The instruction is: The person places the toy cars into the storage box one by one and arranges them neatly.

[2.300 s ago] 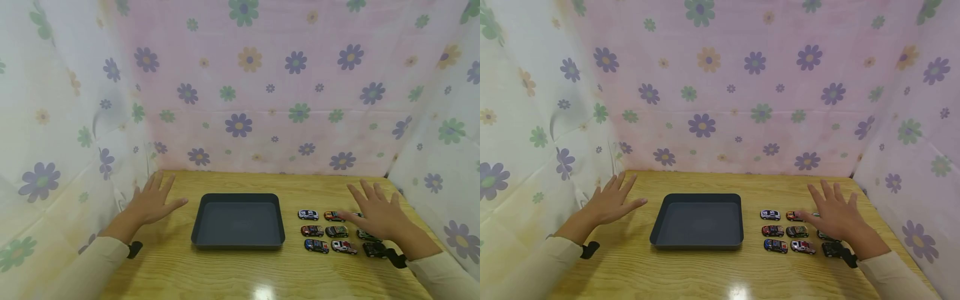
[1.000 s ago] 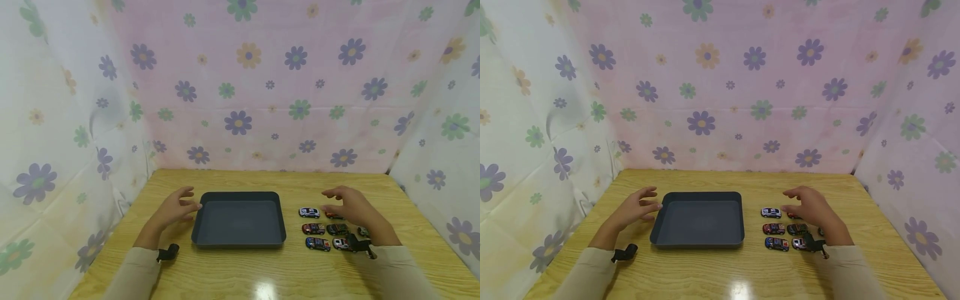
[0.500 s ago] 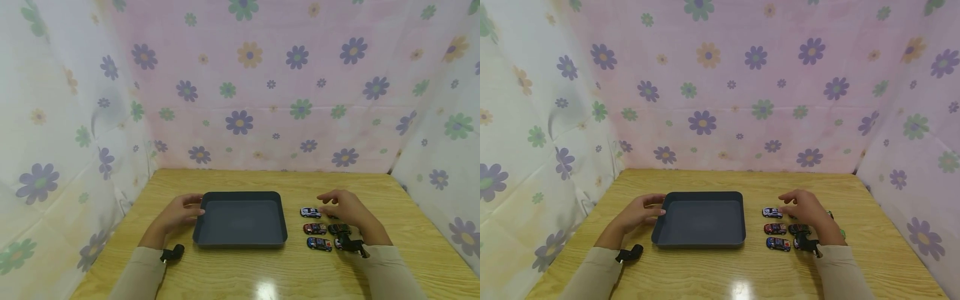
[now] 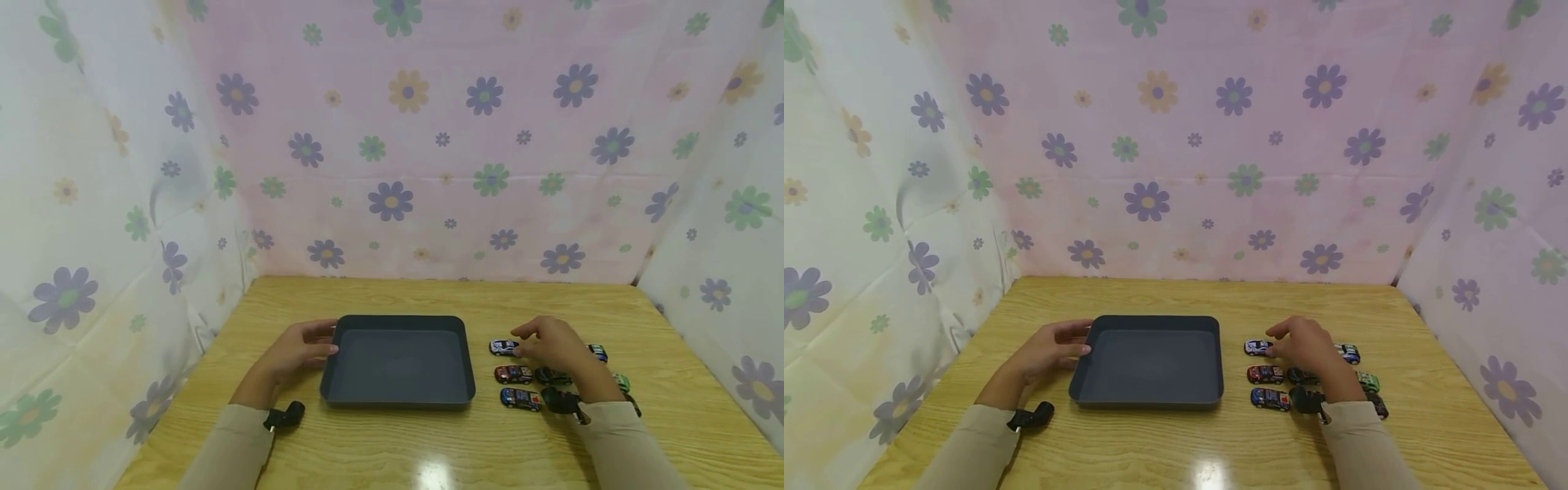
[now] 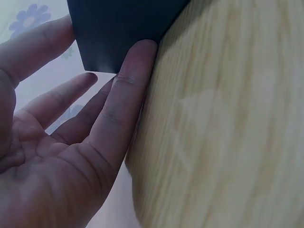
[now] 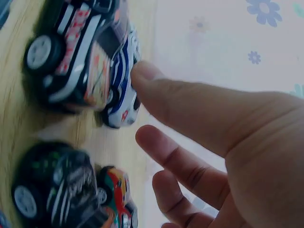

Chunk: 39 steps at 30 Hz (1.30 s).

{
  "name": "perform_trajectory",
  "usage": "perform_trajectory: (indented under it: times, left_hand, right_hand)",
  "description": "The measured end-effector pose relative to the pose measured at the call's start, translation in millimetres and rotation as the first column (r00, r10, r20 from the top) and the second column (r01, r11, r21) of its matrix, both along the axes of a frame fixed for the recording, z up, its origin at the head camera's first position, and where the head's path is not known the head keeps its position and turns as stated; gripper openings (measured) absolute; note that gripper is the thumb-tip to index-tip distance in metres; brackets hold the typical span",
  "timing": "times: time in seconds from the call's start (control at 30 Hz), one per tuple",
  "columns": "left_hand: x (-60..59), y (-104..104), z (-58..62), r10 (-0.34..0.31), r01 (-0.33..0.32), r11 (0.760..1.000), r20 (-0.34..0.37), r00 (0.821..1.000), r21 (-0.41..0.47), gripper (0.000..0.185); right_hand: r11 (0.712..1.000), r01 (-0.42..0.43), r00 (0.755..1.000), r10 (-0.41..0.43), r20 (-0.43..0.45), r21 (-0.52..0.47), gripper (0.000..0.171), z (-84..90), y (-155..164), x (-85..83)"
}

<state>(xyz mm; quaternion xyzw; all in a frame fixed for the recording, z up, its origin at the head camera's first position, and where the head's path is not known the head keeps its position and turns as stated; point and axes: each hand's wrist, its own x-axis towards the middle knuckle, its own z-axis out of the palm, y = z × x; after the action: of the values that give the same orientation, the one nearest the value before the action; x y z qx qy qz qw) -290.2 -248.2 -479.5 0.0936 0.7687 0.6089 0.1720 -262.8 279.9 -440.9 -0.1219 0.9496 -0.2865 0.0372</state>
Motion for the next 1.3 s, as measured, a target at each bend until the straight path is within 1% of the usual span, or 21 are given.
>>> perform_trajectory:
  times: [0.2,0.33,0.47,0.63,0.9,1.13,1.3]
  left_hand:
    - [1.2,2.9,0.3,-0.017,0.017,1.0,0.015,1.0,0.016,0.075]
    - [1.9,3.2,-0.8,-0.026,0.025,0.999,0.023,0.999,0.029,0.075]
    - [1.0,3.6,-1.4,-0.032,0.031,0.999,0.025,0.999,0.044,0.075]
    - [0.3,5.0,-2.3,-0.041,0.039,0.997,0.036,0.999,0.066,0.074]
    - [0.1,3.4,-5.3,-0.055,0.049,0.994,0.058,0.997,0.099,0.074]
    - [-0.6,2.7,-2.3,-0.06,0.054,0.993,0.056,0.997,0.108,0.075]
    - [-0.4,2.7,-3.9,-0.057,0.051,0.993,0.054,0.997,0.106,0.075]
  right_hand:
    - [1.0,0.024,1.0,-0.024,0.019,-0.008,0.033,-1.7,-5.8,1.5]
    - [0.999,0.026,0.997,-0.024,0.07,-0.028,0.034,-3.0,-8.4,2.6]
    - [0.999,0.022,0.995,-0.02,0.098,-0.025,0.036,-4.5,-9.1,2.5]
    - [0.999,0.047,0.994,-0.048,0.095,0.003,0.032,-8.2,-9.2,2.0]
    - [0.999,0.047,0.994,-0.049,0.099,0.019,0.031,-7.1,-8.3,1.6]
    - [0.998,0.056,0.998,-0.058,0.037,0.035,0.029,0.0,-7.8,1.3]
    - [0.998,0.056,0.998,-0.057,0.027,0.019,0.028,2.0,-8.2,2.9]
